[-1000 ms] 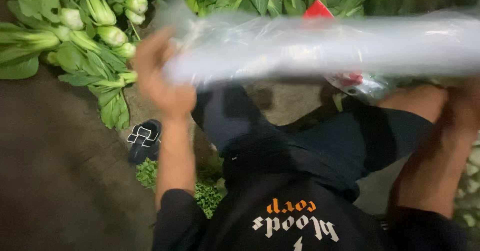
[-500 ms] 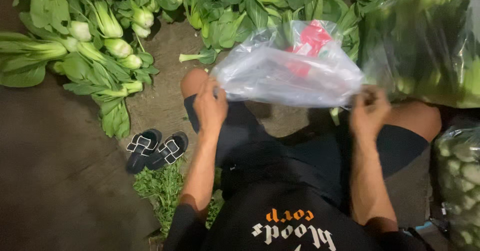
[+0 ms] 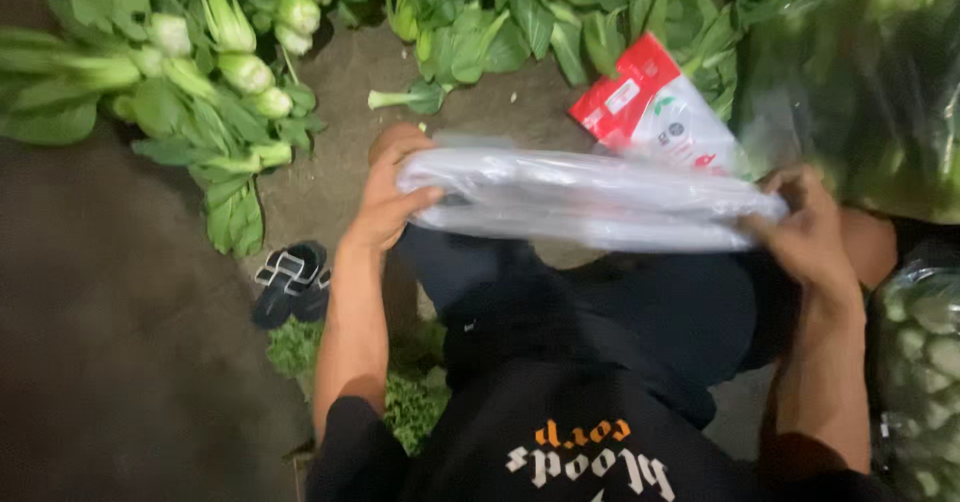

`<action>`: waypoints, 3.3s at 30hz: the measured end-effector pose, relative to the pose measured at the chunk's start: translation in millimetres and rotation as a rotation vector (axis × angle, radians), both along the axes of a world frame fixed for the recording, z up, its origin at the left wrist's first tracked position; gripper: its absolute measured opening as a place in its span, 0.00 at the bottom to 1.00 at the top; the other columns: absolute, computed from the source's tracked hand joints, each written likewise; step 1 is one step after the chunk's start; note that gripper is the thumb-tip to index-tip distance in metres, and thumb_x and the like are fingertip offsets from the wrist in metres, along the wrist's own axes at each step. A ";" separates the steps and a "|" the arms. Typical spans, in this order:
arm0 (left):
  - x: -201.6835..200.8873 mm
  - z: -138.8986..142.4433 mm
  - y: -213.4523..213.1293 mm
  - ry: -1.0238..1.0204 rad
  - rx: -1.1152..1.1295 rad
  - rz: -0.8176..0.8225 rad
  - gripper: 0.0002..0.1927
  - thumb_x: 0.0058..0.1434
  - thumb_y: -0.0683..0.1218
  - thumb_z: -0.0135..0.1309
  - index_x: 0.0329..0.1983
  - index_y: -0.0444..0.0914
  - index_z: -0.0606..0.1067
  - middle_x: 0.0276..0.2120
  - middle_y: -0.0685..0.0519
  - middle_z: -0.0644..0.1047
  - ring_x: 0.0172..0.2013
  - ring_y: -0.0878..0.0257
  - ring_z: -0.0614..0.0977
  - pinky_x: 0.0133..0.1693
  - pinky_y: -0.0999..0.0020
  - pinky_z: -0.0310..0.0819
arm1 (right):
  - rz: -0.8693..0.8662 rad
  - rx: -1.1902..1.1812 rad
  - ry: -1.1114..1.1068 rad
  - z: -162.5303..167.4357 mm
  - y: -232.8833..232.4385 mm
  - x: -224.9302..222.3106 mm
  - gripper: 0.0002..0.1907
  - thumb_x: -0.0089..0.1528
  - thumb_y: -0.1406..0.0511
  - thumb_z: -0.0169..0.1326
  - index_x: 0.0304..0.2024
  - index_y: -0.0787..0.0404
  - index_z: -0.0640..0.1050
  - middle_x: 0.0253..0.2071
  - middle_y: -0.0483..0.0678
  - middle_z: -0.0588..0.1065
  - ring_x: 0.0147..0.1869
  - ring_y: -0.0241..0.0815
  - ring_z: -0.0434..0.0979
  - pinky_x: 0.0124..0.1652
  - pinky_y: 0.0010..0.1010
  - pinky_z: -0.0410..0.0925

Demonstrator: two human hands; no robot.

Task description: The person sits on the floor and packs bok choy into a clear plastic bag. They repeatedly pick up bunches of bok choy from the surrounding pile and place them into the bag, adjusting the contents as needed.

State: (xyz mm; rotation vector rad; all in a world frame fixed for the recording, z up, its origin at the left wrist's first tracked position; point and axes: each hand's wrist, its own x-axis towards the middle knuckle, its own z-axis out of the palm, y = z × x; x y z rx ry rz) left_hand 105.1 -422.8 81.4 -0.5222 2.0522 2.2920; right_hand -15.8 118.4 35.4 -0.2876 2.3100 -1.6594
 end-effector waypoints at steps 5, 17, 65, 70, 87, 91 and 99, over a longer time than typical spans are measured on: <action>-10.2 -1.2 23.8 0.153 -0.995 0.164 0.14 0.56 0.34 0.61 0.47 0.33 0.78 0.51 0.44 0.79 0.56 0.52 0.78 0.59 0.56 0.73 | -0.167 0.537 0.466 27.3 -35.3 -5.1 0.12 0.61 0.81 0.56 0.45 0.69 0.76 0.45 0.56 0.78 0.48 0.47 0.81 0.50 0.35 0.74; -24.2 -20.5 17.1 -0.277 0.491 0.266 0.11 0.66 0.41 0.52 0.51 0.34 0.74 0.39 0.48 0.82 0.39 0.57 0.85 0.43 0.62 0.82 | -0.478 -0.123 -0.828 -34.6 -55.8 2.9 0.15 0.60 0.67 0.39 0.44 0.54 0.76 0.28 0.44 0.72 0.27 0.35 0.72 0.25 0.30 0.70; -31.9 -23.7 -36.8 -0.042 0.627 0.327 0.09 0.61 0.45 0.58 0.44 0.44 0.74 0.39 0.44 0.81 0.39 0.51 0.83 0.42 0.55 0.79 | 0.222 -0.198 0.585 17.5 -51.1 -36.2 0.20 0.54 0.73 0.57 0.45 0.64 0.65 0.47 0.62 0.68 0.53 0.54 0.69 0.52 0.39 0.68; -19.2 -13.1 -21.1 0.036 -0.408 0.016 0.18 0.56 0.38 0.62 0.51 0.38 0.76 0.47 0.44 0.78 0.50 0.51 0.81 0.50 0.59 0.75 | -0.005 0.123 0.160 11.5 -32.7 -31.0 0.16 0.58 0.78 0.60 0.45 0.67 0.70 0.49 0.53 0.70 0.53 0.43 0.73 0.57 0.32 0.70; -24.7 -35.0 -82.7 0.020 0.256 0.051 0.23 0.62 0.38 0.60 0.61 0.39 0.72 0.47 0.51 0.80 0.47 0.59 0.81 0.52 0.64 0.77 | -0.236 -0.694 -0.517 6.5 -97.0 -87.1 0.05 0.68 0.68 0.53 0.45 0.57 0.71 0.38 0.42 0.66 0.43 0.40 0.71 0.49 0.36 0.71; -41.7 -22.7 -101.3 -0.048 -0.510 0.061 0.25 0.59 0.43 0.62 0.61 0.39 0.75 0.54 0.46 0.80 0.52 0.50 0.82 0.54 0.61 0.75 | 0.063 0.146 -0.067 3.0 -150.0 -122.7 0.22 0.55 0.71 0.62 0.48 0.58 0.68 0.41 0.48 0.69 0.44 0.48 0.72 0.43 0.43 0.71; -76.3 -122.6 -88.1 -0.163 -0.708 0.473 0.21 0.62 0.51 0.55 0.58 0.43 0.77 0.44 0.38 0.81 0.46 0.40 0.83 0.47 0.48 0.79 | 0.789 0.301 0.707 -39.1 -405.1 -99.1 0.15 0.57 0.74 0.52 0.48 0.68 0.75 0.47 0.64 0.74 0.56 0.64 0.72 0.56 0.54 0.66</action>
